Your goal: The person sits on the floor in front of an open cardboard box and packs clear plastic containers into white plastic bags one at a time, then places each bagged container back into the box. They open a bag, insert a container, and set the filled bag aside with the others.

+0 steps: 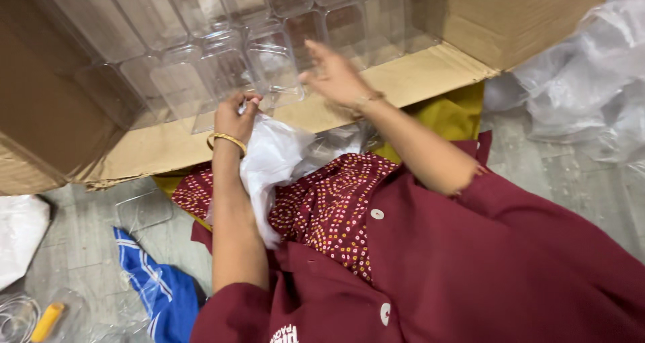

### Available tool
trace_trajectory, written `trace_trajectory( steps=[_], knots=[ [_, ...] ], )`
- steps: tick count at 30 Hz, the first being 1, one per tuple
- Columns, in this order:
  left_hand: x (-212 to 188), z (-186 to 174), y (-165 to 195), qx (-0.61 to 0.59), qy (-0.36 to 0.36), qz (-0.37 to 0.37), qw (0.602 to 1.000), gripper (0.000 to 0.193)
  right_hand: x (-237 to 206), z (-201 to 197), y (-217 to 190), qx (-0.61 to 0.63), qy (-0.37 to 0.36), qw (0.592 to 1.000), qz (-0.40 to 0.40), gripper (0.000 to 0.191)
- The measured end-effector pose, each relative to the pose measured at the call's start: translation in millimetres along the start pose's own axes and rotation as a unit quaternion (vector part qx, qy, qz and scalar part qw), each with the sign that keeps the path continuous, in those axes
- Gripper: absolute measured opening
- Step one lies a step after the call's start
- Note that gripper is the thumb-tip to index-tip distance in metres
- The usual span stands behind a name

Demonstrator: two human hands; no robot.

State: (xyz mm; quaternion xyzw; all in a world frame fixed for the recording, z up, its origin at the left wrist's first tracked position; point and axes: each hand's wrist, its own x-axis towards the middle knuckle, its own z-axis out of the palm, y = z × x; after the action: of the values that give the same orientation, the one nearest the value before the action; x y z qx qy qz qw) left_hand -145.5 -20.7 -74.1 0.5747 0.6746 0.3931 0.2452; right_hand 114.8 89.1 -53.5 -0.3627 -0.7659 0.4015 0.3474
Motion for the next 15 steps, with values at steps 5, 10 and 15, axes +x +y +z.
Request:
trace_trajectory(
  steps=[5, 10, 15],
  knots=[
    [-4, -1, 7, -0.049, 0.01, -0.022, 0.998, 0.019, 27, 45, -2, -0.007, 0.059, 0.994, 0.092, 0.072],
    [-6, -4, 21, -0.231, 0.051, 0.017, 0.971, 0.031, 11, -6, -8, 0.156, 0.056, 0.98, 0.114, 0.059],
    [3, 8, 52, -0.36, -0.024, 0.091, 0.928, 0.069, -11, -63, -20, 0.186, -0.127, 0.965, 0.133, 0.057]
  ],
)
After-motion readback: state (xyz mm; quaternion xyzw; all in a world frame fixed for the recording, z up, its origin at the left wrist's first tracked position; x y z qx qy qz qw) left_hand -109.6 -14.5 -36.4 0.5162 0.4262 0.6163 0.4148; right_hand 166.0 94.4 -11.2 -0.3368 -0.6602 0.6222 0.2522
